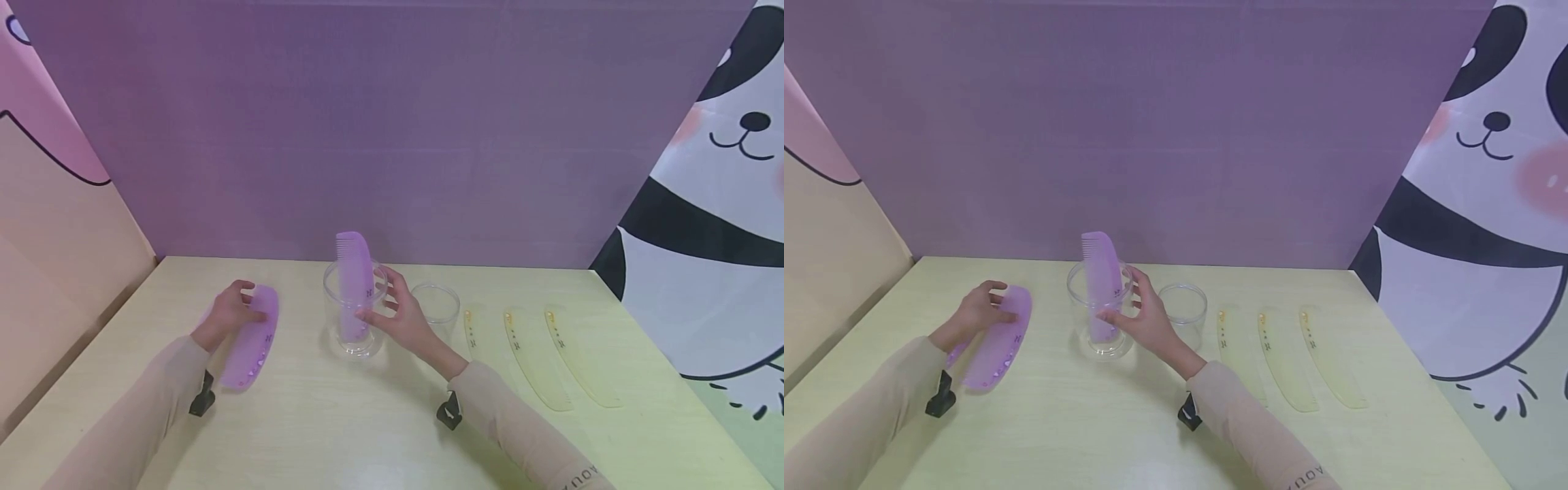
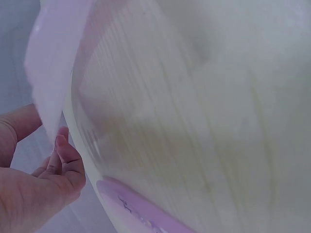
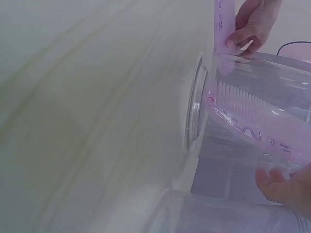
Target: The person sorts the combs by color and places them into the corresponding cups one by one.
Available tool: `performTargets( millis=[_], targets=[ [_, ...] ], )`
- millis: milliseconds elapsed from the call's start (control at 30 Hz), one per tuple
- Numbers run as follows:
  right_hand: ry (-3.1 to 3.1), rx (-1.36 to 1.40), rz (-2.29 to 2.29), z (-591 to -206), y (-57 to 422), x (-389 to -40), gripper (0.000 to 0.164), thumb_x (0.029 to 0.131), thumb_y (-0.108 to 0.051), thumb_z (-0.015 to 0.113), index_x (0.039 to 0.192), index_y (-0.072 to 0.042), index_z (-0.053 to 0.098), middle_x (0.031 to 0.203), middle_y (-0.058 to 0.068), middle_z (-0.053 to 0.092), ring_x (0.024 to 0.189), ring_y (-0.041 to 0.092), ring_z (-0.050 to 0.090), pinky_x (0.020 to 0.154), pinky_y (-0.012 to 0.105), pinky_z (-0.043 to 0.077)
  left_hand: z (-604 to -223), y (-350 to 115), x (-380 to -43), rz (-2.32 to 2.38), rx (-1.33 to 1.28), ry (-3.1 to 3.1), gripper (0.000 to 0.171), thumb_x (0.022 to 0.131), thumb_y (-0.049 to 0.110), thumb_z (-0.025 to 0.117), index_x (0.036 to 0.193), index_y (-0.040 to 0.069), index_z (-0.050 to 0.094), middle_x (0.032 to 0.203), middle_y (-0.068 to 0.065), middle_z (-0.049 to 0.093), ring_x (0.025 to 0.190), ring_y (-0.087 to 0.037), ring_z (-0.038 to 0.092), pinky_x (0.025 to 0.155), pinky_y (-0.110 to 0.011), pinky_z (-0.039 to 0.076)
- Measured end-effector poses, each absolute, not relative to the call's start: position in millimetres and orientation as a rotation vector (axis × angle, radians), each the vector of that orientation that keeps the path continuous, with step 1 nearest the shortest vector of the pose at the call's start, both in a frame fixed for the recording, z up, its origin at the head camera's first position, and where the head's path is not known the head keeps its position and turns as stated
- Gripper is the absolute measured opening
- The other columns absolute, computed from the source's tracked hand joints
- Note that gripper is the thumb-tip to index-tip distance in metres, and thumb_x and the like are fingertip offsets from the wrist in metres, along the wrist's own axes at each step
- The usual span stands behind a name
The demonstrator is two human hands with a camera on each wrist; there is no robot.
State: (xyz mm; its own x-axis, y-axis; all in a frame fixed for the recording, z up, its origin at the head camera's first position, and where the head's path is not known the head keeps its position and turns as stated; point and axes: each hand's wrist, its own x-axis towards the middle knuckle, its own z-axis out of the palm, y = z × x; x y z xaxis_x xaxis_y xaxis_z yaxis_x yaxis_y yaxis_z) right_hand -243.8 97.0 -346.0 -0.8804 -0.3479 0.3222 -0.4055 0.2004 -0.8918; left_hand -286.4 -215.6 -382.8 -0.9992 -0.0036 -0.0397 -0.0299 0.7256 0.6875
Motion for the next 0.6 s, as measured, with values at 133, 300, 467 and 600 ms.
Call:
performTargets(
  millis=[133,300,467,600],
  targets=[
    [-2.402,0.751,1.793,-346.0,96.8,-243.9,0.077,0.079,-0.006,0.069,0.140,-0.001,0.023,0.144,0.021,0.029,0.129,0.043,0.034,0.103,0.054,0.034,-382.4,-216.7,-286.1,1.169,-0.046,2.867,0.072,0.074,0.011,0.071,0.131,-0.009,0.032,0.121,-0.035,0.047,0.106,-0.045,0.052,0.087,-0.048,0.048],
    [-2.403,0.747,1.797,-345.5,96.5,-243.5,0.077,0.078,-0.005,0.069,0.140,-0.001,0.023,0.144,0.020,0.029,0.129,0.043,0.034,0.103,0.054,0.034,-383.3,-217.1,-287.3,1.199,-0.070,2.858,0.071,0.075,0.012,0.069,0.132,-0.006,0.032,0.123,-0.033,0.046,0.106,-0.043,0.052,0.087,-0.049,0.048],
    [-2.398,0.750,1.804,-344.7,96.3,-242.9,0.078,0.078,-0.004,0.069,0.140,0.000,0.023,0.144,0.021,0.029,0.129,0.044,0.033,0.103,0.055,0.034,-382.9,-217.8,-288.1,1.215,-0.060,2.880,0.069,0.075,0.012,0.068,0.132,-0.005,0.033,0.123,-0.033,0.047,0.106,-0.043,0.052,0.087,-0.048,0.048],
    [-2.405,0.742,1.798,-345.0,96.5,-243.1,0.077,0.078,-0.005,0.069,0.140,-0.001,0.023,0.144,0.020,0.029,0.129,0.042,0.034,0.103,0.054,0.034,-381.1,-217.8,-287.2,1.244,-0.053,2.875,0.067,0.077,0.011,0.067,0.132,-0.005,0.033,0.121,-0.033,0.048,0.104,-0.043,0.054,0.085,-0.046,0.050]
  ],
)
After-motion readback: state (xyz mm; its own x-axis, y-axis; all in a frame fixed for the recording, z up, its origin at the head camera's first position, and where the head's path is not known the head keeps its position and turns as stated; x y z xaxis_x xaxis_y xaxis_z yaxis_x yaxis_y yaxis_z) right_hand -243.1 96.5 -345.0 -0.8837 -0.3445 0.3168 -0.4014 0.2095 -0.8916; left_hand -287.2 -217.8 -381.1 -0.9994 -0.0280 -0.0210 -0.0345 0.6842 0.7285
